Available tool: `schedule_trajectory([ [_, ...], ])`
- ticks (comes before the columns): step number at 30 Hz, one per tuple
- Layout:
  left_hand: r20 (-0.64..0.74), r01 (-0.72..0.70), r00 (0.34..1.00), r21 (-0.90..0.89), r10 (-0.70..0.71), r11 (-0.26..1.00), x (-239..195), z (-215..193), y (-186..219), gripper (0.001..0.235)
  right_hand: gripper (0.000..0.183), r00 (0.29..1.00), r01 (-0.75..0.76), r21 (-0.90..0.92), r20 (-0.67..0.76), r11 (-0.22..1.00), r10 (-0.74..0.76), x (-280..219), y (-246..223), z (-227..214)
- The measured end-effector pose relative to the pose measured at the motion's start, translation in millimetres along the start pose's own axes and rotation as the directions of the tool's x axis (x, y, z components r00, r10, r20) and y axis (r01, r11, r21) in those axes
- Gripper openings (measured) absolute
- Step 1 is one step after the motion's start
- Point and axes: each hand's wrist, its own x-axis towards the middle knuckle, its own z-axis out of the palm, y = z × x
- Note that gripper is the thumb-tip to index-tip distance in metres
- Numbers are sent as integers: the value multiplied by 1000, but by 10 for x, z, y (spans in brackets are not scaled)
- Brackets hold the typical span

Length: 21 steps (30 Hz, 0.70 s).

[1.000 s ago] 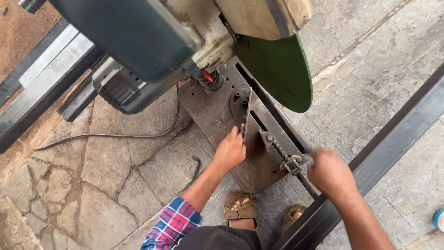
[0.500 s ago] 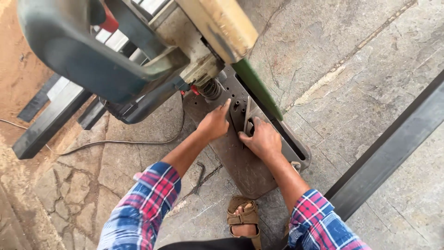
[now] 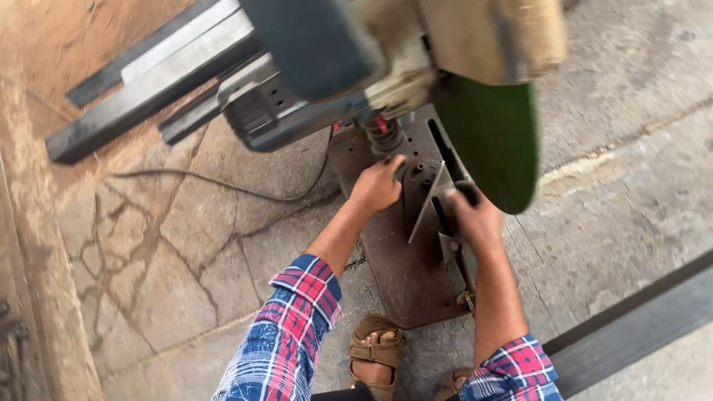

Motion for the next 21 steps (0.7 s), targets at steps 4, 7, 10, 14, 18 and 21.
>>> schedule_trajectory([
  [4,52,0,999,77,-4,997,31,-179,303,72,41,962,139,4,-239,990,-134,202,181,-65],
  [7,133,8,991,174,-31,985,5,-181,220,71,40,965,115,-16,-235,993,-115,187,127,-120],
  [10,-9,9,1000,127,-8,992,-299,-246,31,48,40,984,32,-11,-176,999,-34,222,87,-141],
  [14,-505,338,809,-17,-300,941,-1264,-350,-20,36,44,992,-17,-56,-126,998,10,239,95,-154],
  [18,-398,792,562,5,-725,611,-2396,245,-404,70,44,996,-10,-177,-90,984,-6,389,38,-177],
  [21,-310,833,545,100,-779,544,-2747,633,-639,66,42,984,129,-447,-53,885,-170,468,-152,-273],
])
